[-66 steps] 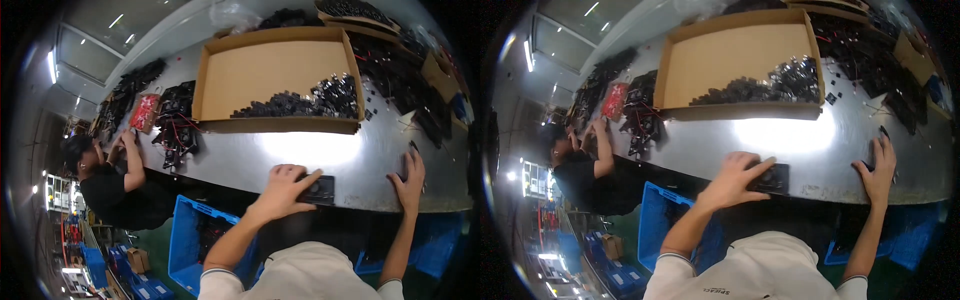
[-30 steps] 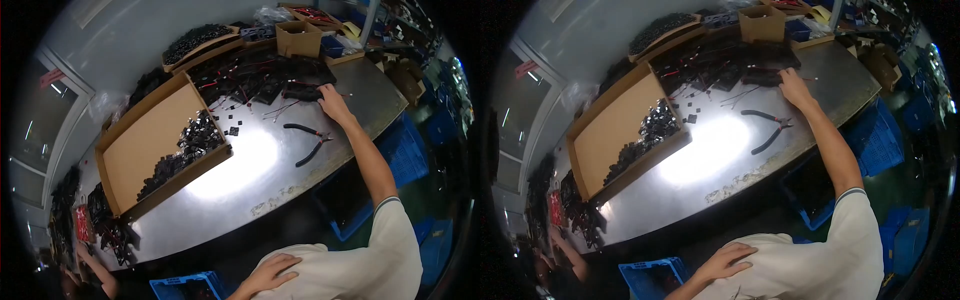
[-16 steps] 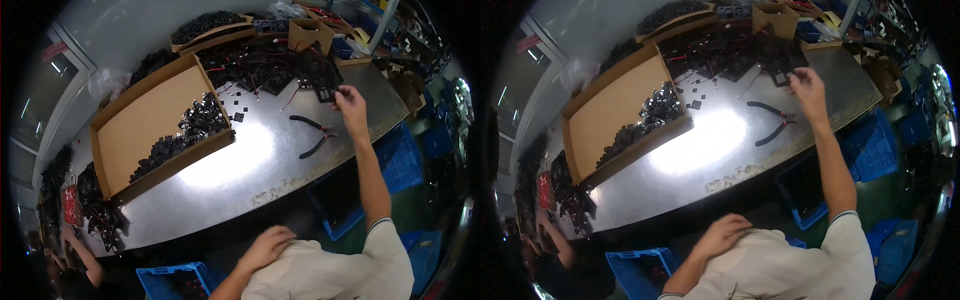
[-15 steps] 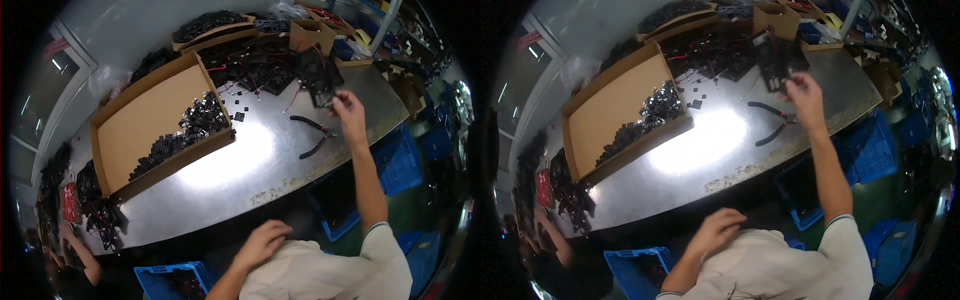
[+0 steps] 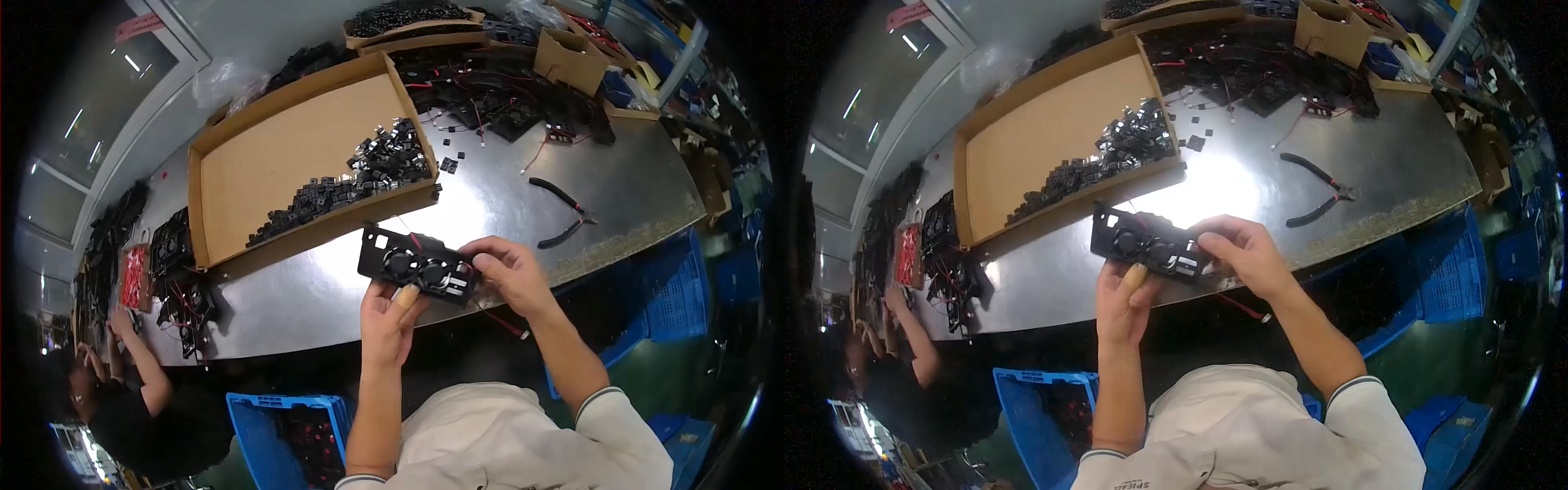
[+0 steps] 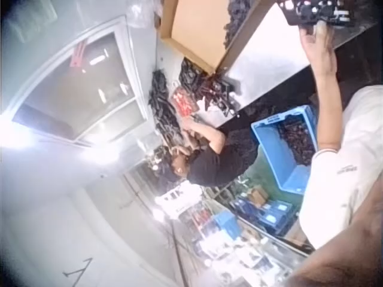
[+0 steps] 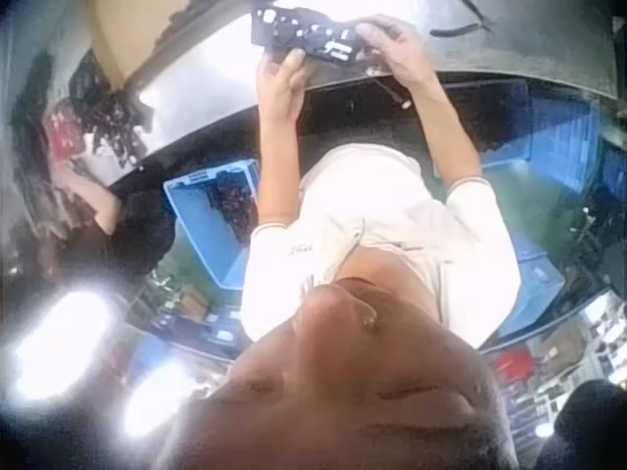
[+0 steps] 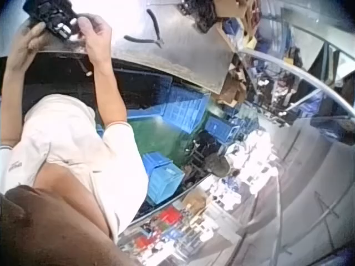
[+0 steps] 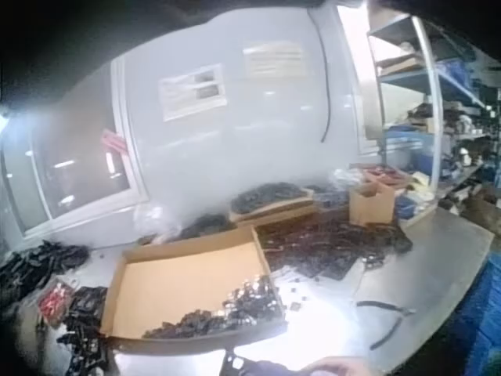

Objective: Assembling cooling fans and wiring into plastic housings at an industrial workbench.

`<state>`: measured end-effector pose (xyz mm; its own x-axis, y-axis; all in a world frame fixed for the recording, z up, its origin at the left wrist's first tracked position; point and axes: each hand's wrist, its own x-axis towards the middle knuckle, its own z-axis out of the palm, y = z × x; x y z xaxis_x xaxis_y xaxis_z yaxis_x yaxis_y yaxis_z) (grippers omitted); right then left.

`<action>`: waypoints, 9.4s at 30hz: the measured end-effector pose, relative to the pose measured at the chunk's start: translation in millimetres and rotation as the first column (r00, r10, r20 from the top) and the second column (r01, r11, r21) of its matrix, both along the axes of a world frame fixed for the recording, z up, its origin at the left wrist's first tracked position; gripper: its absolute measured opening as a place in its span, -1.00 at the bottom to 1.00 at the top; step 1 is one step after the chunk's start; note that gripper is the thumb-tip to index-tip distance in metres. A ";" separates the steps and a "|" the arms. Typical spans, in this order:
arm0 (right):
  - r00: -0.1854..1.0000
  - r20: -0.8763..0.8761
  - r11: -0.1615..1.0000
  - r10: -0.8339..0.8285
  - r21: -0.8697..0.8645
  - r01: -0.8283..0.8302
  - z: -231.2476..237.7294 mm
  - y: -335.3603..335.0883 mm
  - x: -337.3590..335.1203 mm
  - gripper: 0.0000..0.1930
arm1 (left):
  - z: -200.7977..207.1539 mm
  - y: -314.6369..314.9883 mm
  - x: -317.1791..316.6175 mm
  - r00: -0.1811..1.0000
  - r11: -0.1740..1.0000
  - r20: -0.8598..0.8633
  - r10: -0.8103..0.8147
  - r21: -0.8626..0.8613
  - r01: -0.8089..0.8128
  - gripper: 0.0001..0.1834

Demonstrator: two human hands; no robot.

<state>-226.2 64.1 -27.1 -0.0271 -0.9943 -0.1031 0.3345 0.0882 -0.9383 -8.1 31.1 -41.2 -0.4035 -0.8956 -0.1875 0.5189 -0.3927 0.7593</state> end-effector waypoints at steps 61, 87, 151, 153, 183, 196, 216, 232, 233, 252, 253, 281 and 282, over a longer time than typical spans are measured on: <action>0.962 -0.237 0.944 0.133 -0.264 -0.195 49.7 -147.6 88.8 -0.71 | -25.2 44.7 66.9 0.881 0.974 -0.422 0.212 0.019 -0.225 -0.07; 0.979 0.188 0.995 0.078 0.040 -0.087 -38.4 -28.0 29.9 -0.74 | -21.8 40.3 19.3 0.917 0.993 -0.386 0.097 0.102 -0.063 -0.09; 0.968 0.231 0.995 0.097 0.004 -0.100 -2.7 13.4 45.5 -0.68 | 40.8 31.8 30.7 0.547 0.689 0.697 0.463 -0.671 0.272 -0.16; 0.974 0.195 0.992 0.116 -0.063 -0.105 -2.5 13.9 50.2 -0.70 | 36.7 31.0 29.7 0.608 0.693 0.656 0.448 -0.684 0.228 -0.17; 0.952 -0.204 0.973 -0.229 -0.084 0.216 18.8 4.3 49.6 -0.67 | -32.7 34.9 9.9 0.867 0.996 -0.493 0.069 0.084 -0.031 0.00; 0.966 -0.131 0.972 -0.221 0.047 0.229 -3.6 -1.6 50.7 -0.69 | -32.8 38.4 16.8 0.886 0.991 -0.451 0.110 0.115 -0.064 0.01; 0.968 -0.126 0.974 -0.219 0.039 0.225 -18.3 2.6 32.0 -0.68 | -22.3 45.2 3.5 0.897 0.981 -0.419 0.140 0.184 -0.067 -0.01; 0.967 -0.130 0.974 -0.221 0.010 0.224 -9.0 2.3 31.7 -0.67 | -22.6 42.9 5.0 0.906 0.988 -0.408 0.113 0.145 -0.058 -0.01; 0.967 -0.128 0.975 -0.219 0.003 0.221 -10.0 2.0 31.8 -0.67 | -23.6 42.5 5.7 0.903 0.989 -0.418 0.100 0.140 -0.045 -0.01; 0.963 -0.111 0.969 -0.246 -0.019 0.246 -16.8 2.0 31.7 -0.70 | -27.3 45.6 2.2 0.884 0.982 -0.452 0.116 0.185 -0.035 -0.10; 0.963 -0.116 0.970 -0.243 -0.013 0.243 -16.1 2.2 31.8 -0.70 | -25.5 46.1 1.9 0.898 0.982 -0.421 0.125 0.181 -0.052 -0.10; 0.966 -0.040 0.967 -0.253 -0.005 0.254 -21.6 12.0 14.6 -0.69 | -18.2 46.4 -13.1 0.917 0.989 -0.390 0.080 0.145 -0.025 -0.09; 0.966 -0.044 0.967 -0.255 -0.006 0.255 -19.2 12.5 14.2 -0.69 | -17.8 46.8 -14.6 0.918 0.989 -0.390 0.079 0.145 -0.023 -0.09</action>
